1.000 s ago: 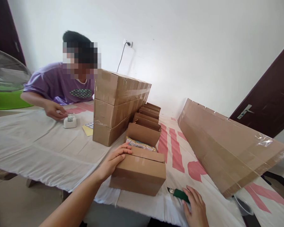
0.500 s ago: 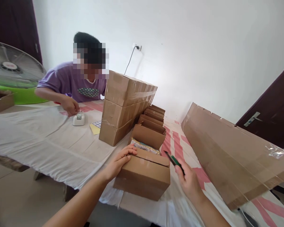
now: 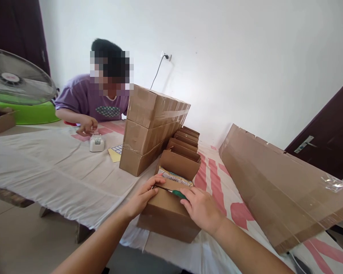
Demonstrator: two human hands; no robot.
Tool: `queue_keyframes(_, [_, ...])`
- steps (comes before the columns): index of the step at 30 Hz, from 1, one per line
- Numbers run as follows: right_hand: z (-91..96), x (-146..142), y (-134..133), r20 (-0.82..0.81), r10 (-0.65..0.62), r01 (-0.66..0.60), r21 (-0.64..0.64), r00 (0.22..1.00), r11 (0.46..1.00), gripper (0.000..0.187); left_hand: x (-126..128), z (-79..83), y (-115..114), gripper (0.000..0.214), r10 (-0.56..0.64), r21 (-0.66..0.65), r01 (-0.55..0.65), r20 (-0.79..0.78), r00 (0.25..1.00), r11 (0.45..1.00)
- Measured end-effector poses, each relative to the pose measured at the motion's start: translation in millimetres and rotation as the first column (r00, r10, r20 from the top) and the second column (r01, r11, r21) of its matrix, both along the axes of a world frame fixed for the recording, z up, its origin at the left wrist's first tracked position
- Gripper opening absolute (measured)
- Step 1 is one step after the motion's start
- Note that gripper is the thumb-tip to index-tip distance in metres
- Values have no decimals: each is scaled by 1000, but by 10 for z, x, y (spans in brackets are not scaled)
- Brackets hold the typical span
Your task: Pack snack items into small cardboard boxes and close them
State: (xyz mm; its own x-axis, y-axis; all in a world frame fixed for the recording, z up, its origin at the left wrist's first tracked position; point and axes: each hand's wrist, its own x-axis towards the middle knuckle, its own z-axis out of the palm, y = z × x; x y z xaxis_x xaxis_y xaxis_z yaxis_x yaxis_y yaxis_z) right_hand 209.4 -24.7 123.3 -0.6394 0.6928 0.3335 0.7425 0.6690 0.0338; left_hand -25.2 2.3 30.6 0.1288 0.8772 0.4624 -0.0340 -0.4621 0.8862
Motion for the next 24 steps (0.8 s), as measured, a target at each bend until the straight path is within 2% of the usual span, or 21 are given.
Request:
queue_keyframes(4, [14,610,-157,-11,-141,141,-22,990,990,30,-8,-7,15,25,-17,20,17,-14,1000,1000])
queue_keyframes(7, [-118,1154,-287,-51,-274,272,-48,960,961,32,-6,-9,10,24,-18,30,18,-3,1000,999])
queue_keyframes(10, [-443,1640,-409,-109,-387,385,-38,916,922,36,3,-6,-4,23,0,35,-1,12,1000,999])
queue_keyframes(14, [-1080,2080,-552,-108,-509,493,-144,854,858,44,22,-12,-6,22,22,50,-23,30,999,998])
queue_keyframes(17, [-1483,2245,-622,-104,-548,516,-231,830,825,45,33,-24,6,23,25,60,-27,36,999,998])
queue_keyframes(19, [-1614,2278,-632,-109,-553,512,-264,826,817,44,36,-32,16,24,21,64,-24,38,999,998])
queue_keyframes(21, [-1608,2239,-600,-121,-542,499,-265,831,825,43,39,-36,23,24,14,64,-17,49,999,998])
queue_keyframes(24, [-1381,2024,-472,-181,-501,466,-205,846,861,39,44,-35,27,23,2,52,-5,72,997,999])
